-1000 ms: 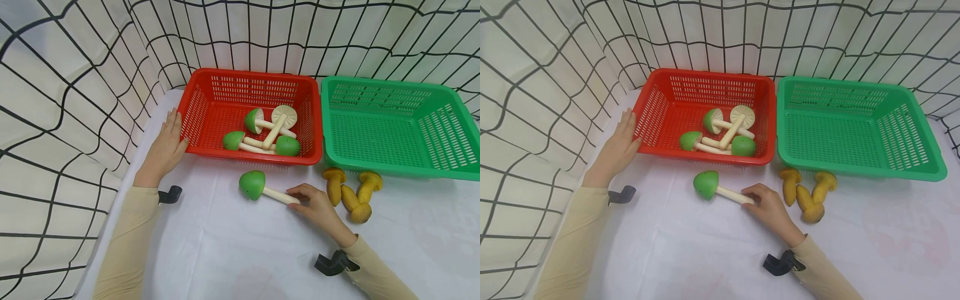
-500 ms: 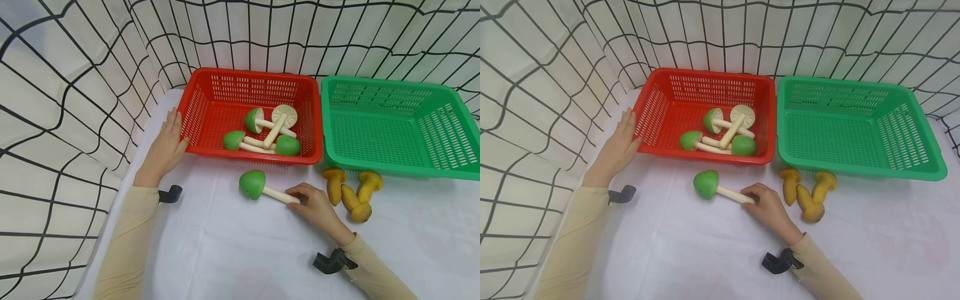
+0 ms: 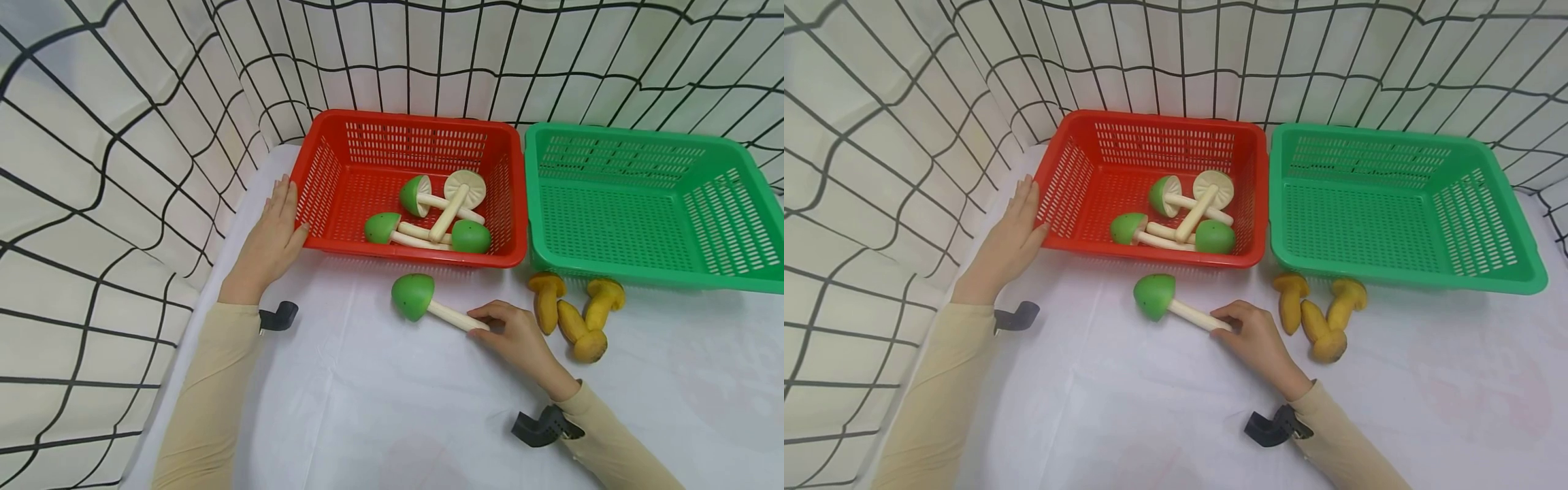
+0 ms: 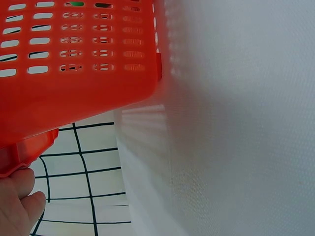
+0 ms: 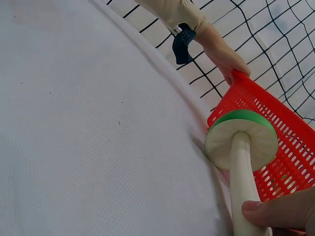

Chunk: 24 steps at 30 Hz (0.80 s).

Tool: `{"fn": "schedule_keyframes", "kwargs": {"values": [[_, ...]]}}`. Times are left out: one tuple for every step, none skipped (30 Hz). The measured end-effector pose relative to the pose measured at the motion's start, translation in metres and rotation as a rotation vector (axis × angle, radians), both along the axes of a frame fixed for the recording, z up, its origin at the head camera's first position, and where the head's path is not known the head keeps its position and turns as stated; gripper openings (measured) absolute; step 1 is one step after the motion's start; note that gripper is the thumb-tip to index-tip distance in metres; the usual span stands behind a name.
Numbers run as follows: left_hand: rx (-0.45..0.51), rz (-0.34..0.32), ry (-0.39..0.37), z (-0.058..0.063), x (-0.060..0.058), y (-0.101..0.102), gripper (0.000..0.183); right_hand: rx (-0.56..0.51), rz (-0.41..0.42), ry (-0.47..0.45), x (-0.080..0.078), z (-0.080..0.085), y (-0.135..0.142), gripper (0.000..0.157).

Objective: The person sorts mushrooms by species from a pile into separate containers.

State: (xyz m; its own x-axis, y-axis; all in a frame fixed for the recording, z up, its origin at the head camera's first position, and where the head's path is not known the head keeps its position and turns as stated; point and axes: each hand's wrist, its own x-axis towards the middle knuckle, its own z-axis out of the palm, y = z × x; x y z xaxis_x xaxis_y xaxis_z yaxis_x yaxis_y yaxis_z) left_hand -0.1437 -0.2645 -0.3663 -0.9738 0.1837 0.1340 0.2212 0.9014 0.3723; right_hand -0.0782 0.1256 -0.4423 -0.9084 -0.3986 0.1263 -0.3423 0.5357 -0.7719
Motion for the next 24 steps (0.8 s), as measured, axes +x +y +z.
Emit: {"fn": "schedule_keyframes", "kwargs": {"values": [[0.0, 0.0, -0.001, 0.0003, 0.0, 0.0002, 0.064, -0.005, -0.003, 0.005, 0.0, 0.0004, 0.0, 0.026], [0.0, 0.0, -0.002, 0.0005, 0.0, 0.0003, 0.064, -0.01, -0.006, 0.012, 0.0, 0.0008, -0.0001, 0.026], [-0.001, -0.001, -0.003, 0.0008, 0.0, 0.0004, 0.064, -0.015, -0.009, 0.02, 0.0, 0.001, -0.0002, 0.026], [-0.001, 0.0, -0.003, 0.001, 0.0, 0.0005, 0.064, -0.019, -0.012, 0.029, 0.0, 0.0012, -0.0003, 0.026], [0.0, 0.0, -0.003, 0.0011, 0.0, 0.0006, 0.064, -0.026, -0.015, 0.034, 0.0, 0.0014, -0.0005, 0.026], [0.001, 0.0, -0.004, 0.0012, 0.0, 0.0007, 0.064, -0.034, -0.017, 0.039, 0.0, 0.0015, -0.0007, 0.026], [0.002, 0.0, -0.003, 0.0013, 0.0, 0.0008, 0.064, -0.042, -0.02, 0.042, 0.0001, 0.0015, -0.0008, 0.026], [0.002, 0.001, -0.004, 0.0012, -0.0001, 0.0008, 0.064, -0.051, -0.022, 0.047, 0.0002, 0.0016, -0.001, 0.026], [0.003, 0.002, -0.004, 0.0012, -0.0001, 0.0009, 0.064, -0.062, -0.024, 0.05, 0.0004, 0.0017, -0.0011, 0.025], [0.004, 0.002, -0.003, 0.0011, -0.0001, 0.0008, 0.064, -0.073, -0.027, 0.052, 0.0007, 0.0021, -0.0013, 0.025], [0.004, 0.002, -0.002, 0.0009, -0.0002, 0.0008, 0.064, -0.087, -0.028, 0.051, 0.0009, 0.0025, -0.0014, 0.024], [0.004, 0.002, -0.002, 0.0008, -0.0002, 0.0007, 0.064, -0.1, -0.03, 0.055, 0.0012, 0.0029, -0.0015, 0.024], [0.004, 0.002, -0.001, 0.0007, -0.0002, 0.0006, 0.064, -0.113, -0.031, 0.057, 0.0016, 0.0034, -0.0016, 0.023], [0.004, 0.002, -0.002, 0.0006, -0.0002, 0.0006, 0.064, -0.125, -0.031, 0.06, 0.0019, 0.0039, -0.0017, 0.023], [0.004, 0.002, -0.002, 0.0005, -0.0001, 0.0005, 0.064, -0.136, -0.031, 0.062, 0.002, 0.0041, -0.0018, 0.023], [0.004, 0.002, -0.003, 0.0004, -0.0001, 0.0004, 0.064, -0.145, -0.031, 0.06, 0.0022, 0.0046, -0.0018, 0.024], [0.004, 0.003, -0.004, 0.0003, 0.0, 0.0002, 0.065, -0.154, -0.032, 0.056, 0.0024, 0.0051, -0.0019, 0.024], [0.004, 0.003, -0.005, 0.0003, 0.0001, 0.0002, 0.065, -0.158, -0.033, 0.054, 0.0027, 0.0058, -0.0019, 0.024], [0.005, 0.004, -0.006, 0.0003, 0.0003, 0.0003, 0.065, -0.162, -0.034, 0.049, 0.0029, 0.0064, -0.0017, 0.024], [0.004, 0.005, -0.006, 0.0002, 0.0003, 0.0002, 0.065, -0.166, -0.035, 0.043, 0.0031, 0.007, -0.0017, 0.025], [0.005, 0.005, -0.006, 0.0003, 0.0004, 0.0002, 0.065, -0.171, -0.036, 0.037, 0.0032, 0.0076, -0.0016, 0.025], [0.005, 0.005, -0.006, 0.0003, 0.0004, 0.0003, 0.065, -0.176, -0.037, 0.029, 0.0034, 0.0082, -0.0015, 0.025], [0.006, 0.005, -0.004, 0.0003, 0.0004, 0.0003, 0.065, -0.178, -0.038, 0.023, 0.0036, 0.0084, -0.0014, 0.024], [0.006, 0.004, -0.003, 0.0004, 0.0003, 0.0004, 0.065, -0.182, -0.038, 0.02, 0.0036, 0.0085, -0.0012, 0.024]]}}
